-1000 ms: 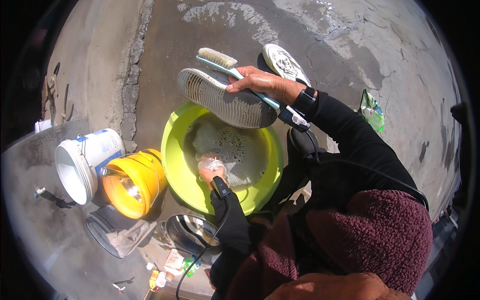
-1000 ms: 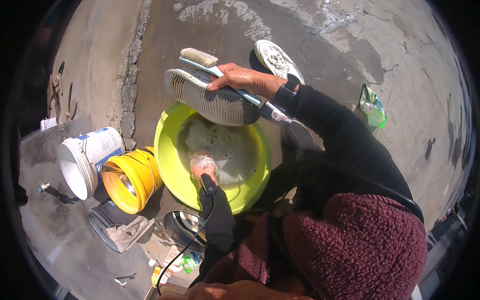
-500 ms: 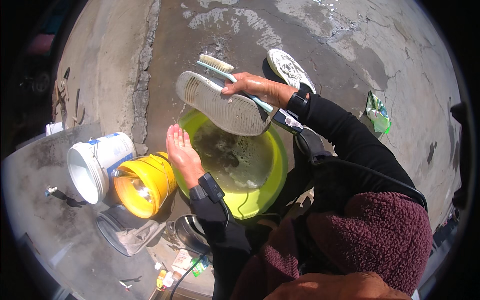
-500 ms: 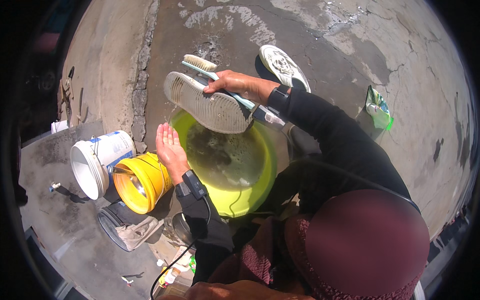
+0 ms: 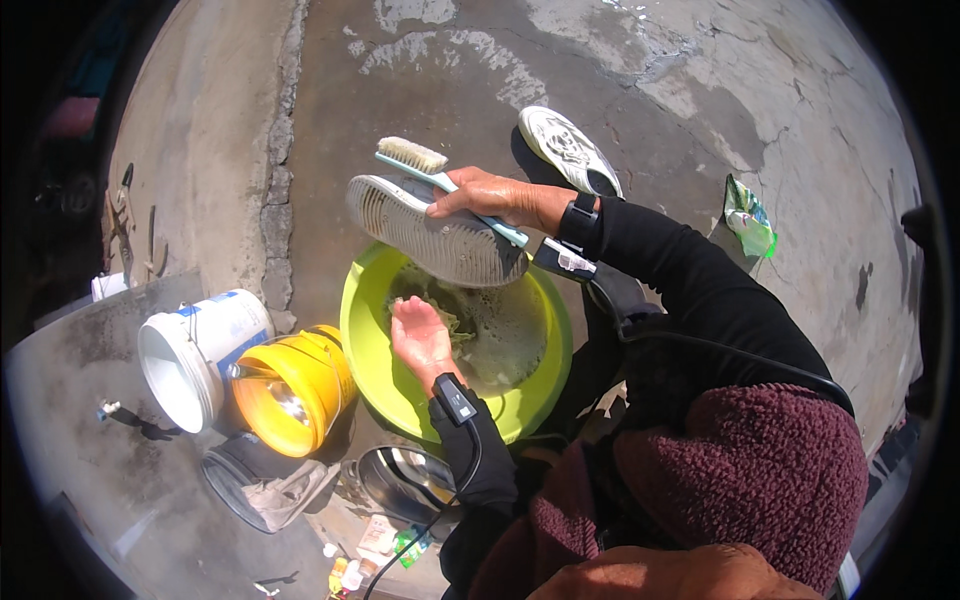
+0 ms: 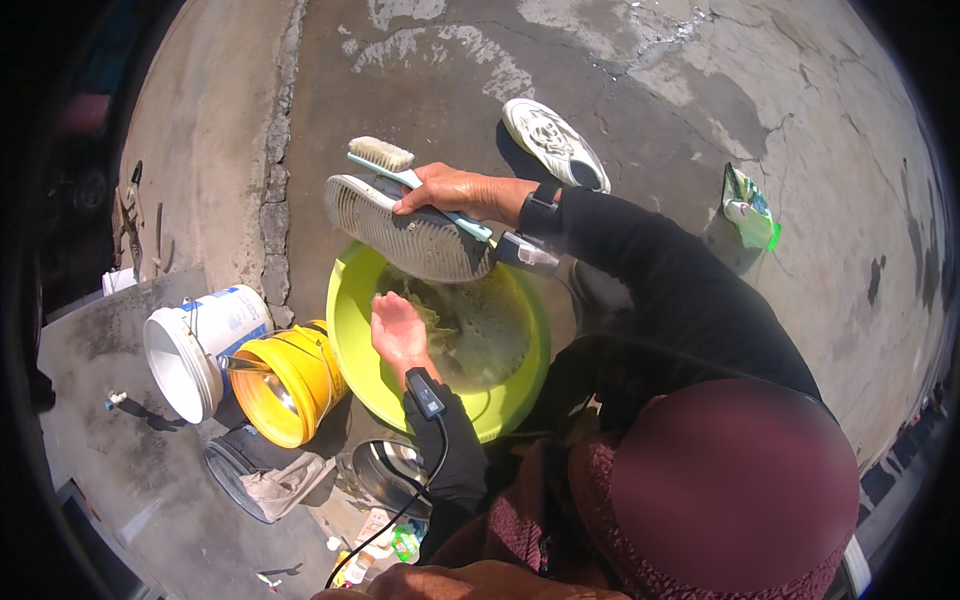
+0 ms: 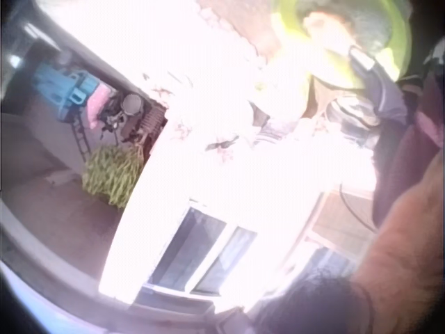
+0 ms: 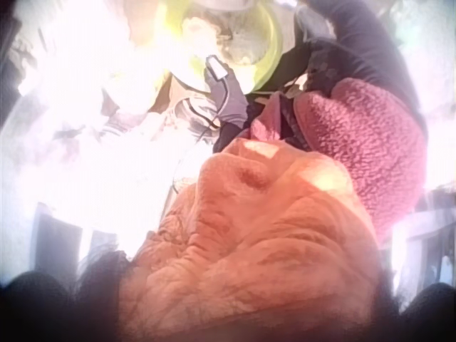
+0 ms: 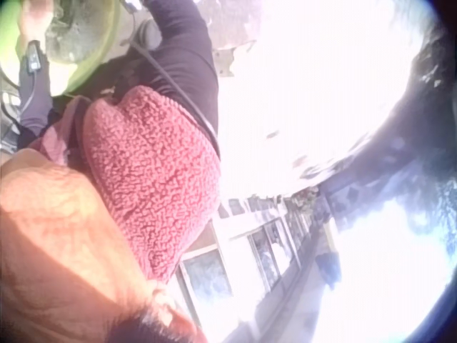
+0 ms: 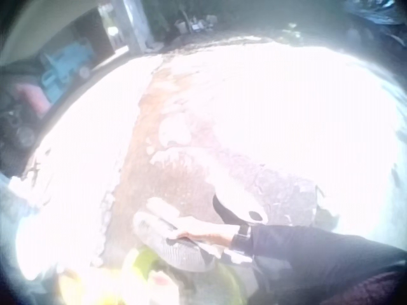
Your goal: The person scrubs a white sneaker with a brush and soapy water in a green basin. They rotate the shoe to clean the upper, laces, and sole, repeatedly dipping the brush into the basin.
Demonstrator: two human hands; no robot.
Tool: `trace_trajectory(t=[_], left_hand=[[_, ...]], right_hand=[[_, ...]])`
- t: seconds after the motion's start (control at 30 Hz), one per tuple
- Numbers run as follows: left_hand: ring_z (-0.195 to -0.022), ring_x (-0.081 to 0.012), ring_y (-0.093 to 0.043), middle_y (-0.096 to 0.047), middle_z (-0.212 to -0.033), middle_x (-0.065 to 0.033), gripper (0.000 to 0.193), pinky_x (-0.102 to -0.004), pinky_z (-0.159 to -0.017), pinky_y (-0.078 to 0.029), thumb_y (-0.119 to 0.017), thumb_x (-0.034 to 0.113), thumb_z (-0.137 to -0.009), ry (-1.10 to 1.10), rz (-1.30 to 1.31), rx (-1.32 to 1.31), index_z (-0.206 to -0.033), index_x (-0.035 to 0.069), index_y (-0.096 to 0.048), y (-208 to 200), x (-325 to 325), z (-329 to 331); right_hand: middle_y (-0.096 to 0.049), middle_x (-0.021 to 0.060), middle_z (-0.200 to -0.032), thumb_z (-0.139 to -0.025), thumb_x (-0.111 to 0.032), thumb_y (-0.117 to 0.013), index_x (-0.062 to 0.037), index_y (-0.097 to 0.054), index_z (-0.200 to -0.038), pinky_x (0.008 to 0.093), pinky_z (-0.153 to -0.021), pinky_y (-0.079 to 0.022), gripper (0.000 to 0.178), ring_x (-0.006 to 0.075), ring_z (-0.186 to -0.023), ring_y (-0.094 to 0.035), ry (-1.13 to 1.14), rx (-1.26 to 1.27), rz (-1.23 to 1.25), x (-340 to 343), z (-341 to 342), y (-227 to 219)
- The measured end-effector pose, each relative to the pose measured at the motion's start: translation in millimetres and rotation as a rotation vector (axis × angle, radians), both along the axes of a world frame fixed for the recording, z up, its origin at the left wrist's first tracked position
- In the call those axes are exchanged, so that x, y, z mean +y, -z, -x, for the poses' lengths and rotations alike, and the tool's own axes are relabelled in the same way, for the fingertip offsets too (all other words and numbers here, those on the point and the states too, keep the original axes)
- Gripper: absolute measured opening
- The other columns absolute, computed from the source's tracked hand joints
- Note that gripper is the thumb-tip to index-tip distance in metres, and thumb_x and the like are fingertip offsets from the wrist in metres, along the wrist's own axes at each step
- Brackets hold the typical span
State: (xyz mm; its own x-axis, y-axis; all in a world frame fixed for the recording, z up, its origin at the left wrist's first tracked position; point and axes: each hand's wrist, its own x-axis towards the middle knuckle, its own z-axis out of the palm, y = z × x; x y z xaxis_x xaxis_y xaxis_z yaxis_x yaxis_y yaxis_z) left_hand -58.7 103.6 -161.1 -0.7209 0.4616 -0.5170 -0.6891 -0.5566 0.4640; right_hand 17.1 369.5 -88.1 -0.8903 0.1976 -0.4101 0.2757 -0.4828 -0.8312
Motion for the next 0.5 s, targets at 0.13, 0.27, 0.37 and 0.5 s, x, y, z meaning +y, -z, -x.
trace_trajectory(t=[0.13,0.27,0.37,0.5], left_hand=[[-0.119,-0.0267,-0.058,-0.062,-0.125,-0.0149,0.038,-0.0376,-0.1,-0.048,-0.047,0.024,-0.101,0.231,0.009,0.344,-0.126,-0.002,-0.056,-74.8,58.4,37.9],[-0.129,-0.0287,-0.049,-0.051,-0.138,-0.0199,0.047,-0.0388,-0.11,-0.037,-0.048,0.026,-0.1,0.223,0.318,0.468,-0.135,-0.005,-0.049,-100.7,75.3,45.8],[-0.133,-0.0281,-0.045,-0.049,-0.142,-0.0195,0.05,-0.039,-0.113,-0.033,-0.05,0.027,-0.099,0.155,0.496,0.422,-0.138,-0.004,-0.048,-79.3,42.9,35.9],[-0.133,-0.0284,-0.045,-0.051,-0.14,-0.0185,0.051,-0.0386,-0.111,-0.034,-0.053,0.026,-0.097,0.086,0.823,0.113,-0.137,-0.004,-0.048,-21.0,-22.8,12.8]], right_hand=[[-0.067,0.0072,-0.102,-0.083,-0.019,-0.075,-0.0027,-0.065,-0.111,0.0326,-0.086,-0.049,0.034,0.0151,-0.094,-0.062,0.013,-0.045,-0.134,-13.0,13.4,0.9],[-0.068,0.0074,-0.097,-0.08,-0.017,-0.073,-0.0018,-0.065,-0.112,0.0326,-0.084,-0.049,0.036,0.016,-0.091,-0.062,0.065,-0.005,-0.2,-18.4,23.2,3.8],[-0.068,0.0088,-0.098,-0.081,-0.018,-0.072,-0.0024,-0.065,-0.114,0.0337,-0.085,-0.049,0.037,0.017,-0.092,-0.062,0.09,-0.004,-0.309,-14.9,21.1,4.4],[-0.068,0.0105,-0.102,-0.082,-0.018,-0.071,-0.0019,-0.063,-0.116,0.0346,-0.087,-0.048,0.039,0.0185,-0.095,-0.062,0.102,0.009,-0.32,-8.5,13.6,0.9]])
